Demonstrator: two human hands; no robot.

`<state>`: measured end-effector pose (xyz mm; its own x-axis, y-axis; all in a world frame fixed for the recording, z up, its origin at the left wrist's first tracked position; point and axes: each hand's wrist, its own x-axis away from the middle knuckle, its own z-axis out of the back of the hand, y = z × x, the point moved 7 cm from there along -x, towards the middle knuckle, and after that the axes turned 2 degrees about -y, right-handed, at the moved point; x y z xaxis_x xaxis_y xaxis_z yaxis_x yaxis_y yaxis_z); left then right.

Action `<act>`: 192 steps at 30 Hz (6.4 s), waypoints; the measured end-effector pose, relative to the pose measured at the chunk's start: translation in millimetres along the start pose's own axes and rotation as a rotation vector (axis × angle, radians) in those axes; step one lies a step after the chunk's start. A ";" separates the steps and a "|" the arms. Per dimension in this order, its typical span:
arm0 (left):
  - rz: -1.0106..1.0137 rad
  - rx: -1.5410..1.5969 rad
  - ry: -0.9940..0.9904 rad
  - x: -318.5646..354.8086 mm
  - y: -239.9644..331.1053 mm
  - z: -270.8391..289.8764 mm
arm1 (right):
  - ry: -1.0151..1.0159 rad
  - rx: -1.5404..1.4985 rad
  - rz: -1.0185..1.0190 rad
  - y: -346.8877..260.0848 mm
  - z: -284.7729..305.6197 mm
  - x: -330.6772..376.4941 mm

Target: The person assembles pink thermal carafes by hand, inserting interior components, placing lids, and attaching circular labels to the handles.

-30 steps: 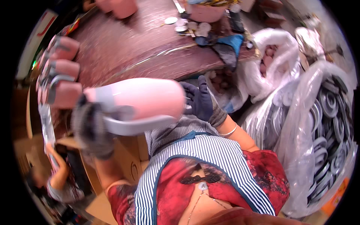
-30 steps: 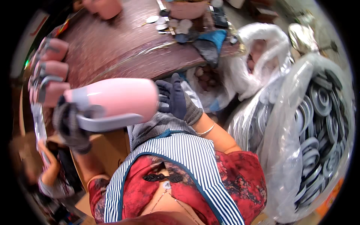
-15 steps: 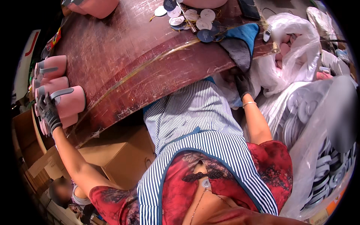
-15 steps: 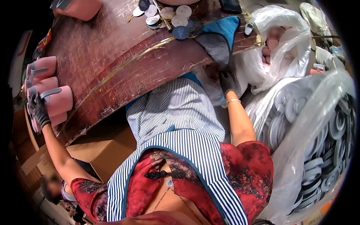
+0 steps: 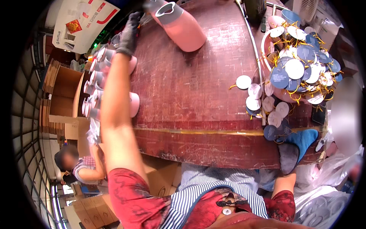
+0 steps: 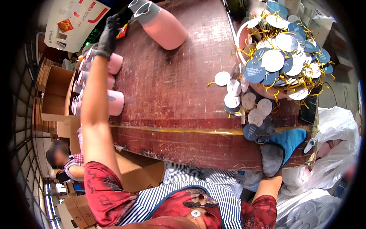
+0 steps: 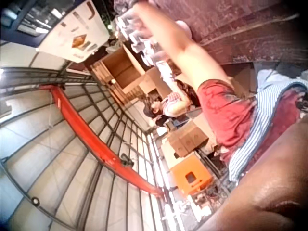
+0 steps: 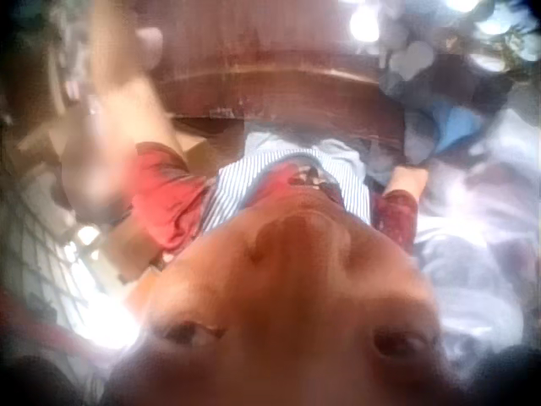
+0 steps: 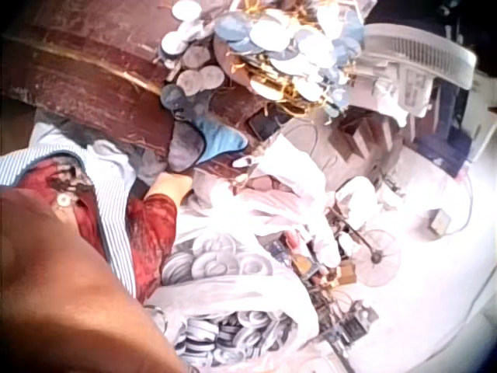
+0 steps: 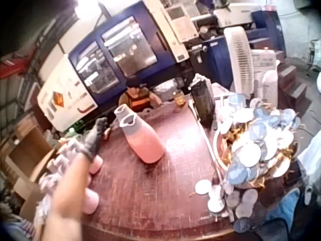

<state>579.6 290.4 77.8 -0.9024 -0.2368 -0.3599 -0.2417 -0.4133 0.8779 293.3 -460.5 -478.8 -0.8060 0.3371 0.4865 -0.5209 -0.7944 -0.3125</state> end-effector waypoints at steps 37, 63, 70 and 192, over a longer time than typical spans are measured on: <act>-0.409 -0.285 0.211 522.6 201.1 -52.0 | 0.027 -0.753 1.136 -302.0 282.3 466.0; 0.093 -0.072 -0.397 523.7 135.4 -97.0 | 0.231 0.441 1.422 -288.9 278.2 497.9; -0.407 -0.569 -0.016 544.4 239.5 -141.6 | 0.095 -0.166 1.322 -283.9 211.7 410.6; 0.381 1.501 -0.434 525.9 96.8 -101.9 | -0.368 -1.410 0.833 -302.7 162.5 393.7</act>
<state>117.9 36.2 -58.8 -0.9537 0.2437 -0.1762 0.1310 0.8642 0.4859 179.4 -169.5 -60.2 -0.9750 -0.2036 -0.0891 -0.0070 0.4287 -0.9034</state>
